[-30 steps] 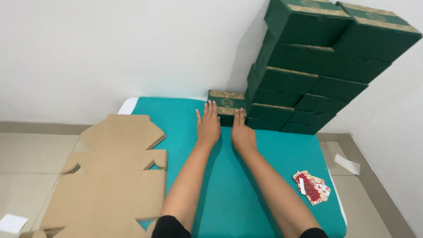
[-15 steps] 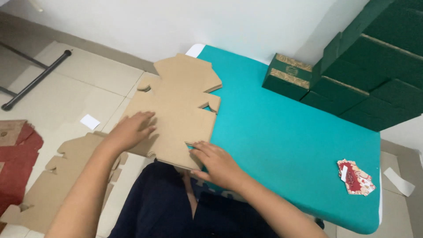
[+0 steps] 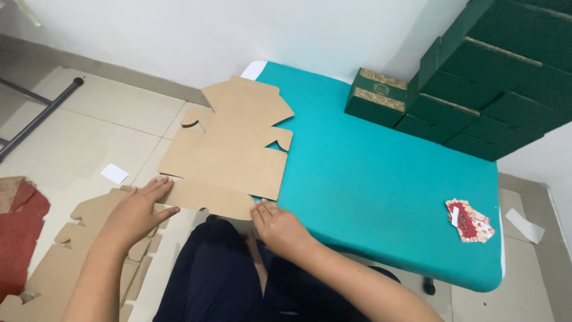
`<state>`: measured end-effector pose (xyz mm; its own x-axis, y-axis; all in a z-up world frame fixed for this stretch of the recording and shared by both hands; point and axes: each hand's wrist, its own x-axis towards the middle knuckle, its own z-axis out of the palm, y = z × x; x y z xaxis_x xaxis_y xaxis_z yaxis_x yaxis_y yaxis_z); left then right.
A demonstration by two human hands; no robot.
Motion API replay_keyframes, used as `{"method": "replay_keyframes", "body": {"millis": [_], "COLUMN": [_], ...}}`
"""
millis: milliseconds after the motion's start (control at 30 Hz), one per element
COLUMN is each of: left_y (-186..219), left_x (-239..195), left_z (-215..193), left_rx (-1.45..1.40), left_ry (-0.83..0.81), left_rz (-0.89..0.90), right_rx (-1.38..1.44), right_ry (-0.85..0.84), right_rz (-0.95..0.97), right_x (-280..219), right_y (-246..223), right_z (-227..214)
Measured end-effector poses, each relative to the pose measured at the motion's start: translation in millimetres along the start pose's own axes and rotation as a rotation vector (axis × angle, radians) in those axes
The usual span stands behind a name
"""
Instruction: Folding and assembling pre-cut cardboard templates into finished boxes by hand.
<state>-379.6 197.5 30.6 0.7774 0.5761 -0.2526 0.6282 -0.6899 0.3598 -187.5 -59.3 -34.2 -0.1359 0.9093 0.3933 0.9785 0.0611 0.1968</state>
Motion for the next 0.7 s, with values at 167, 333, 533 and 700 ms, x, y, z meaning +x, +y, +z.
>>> {"method": "replay_keyframes", "body": {"millis": [167, 333, 533, 700], "left_y": [8.5, 8.1, 61.8, 131.1], "left_x": [-10.8, -17.7, -35.0, -42.1], "left_z": [-9.4, -10.0, -16.7, -4.7], "left_rx": [0.039, 0.127, 0.449, 0.256], "left_ry": [0.012, 0.140, 1.024, 1.032], "left_rz": [0.012, 0.082, 0.563, 0.770], "right_rx": [0.238, 0.121, -0.051, 0.001], "right_ry": [-0.270, 0.012, 0.321, 0.326], "right_rz": [0.119, 0.098, 0.066, 0.192], "right_x": [8.7, 25.8, 10.4, -50.0], "right_y": [11.0, 31.4, 62.1, 68.8], "right_z": [-11.5, -54.1, -131.0, -185.6]}}
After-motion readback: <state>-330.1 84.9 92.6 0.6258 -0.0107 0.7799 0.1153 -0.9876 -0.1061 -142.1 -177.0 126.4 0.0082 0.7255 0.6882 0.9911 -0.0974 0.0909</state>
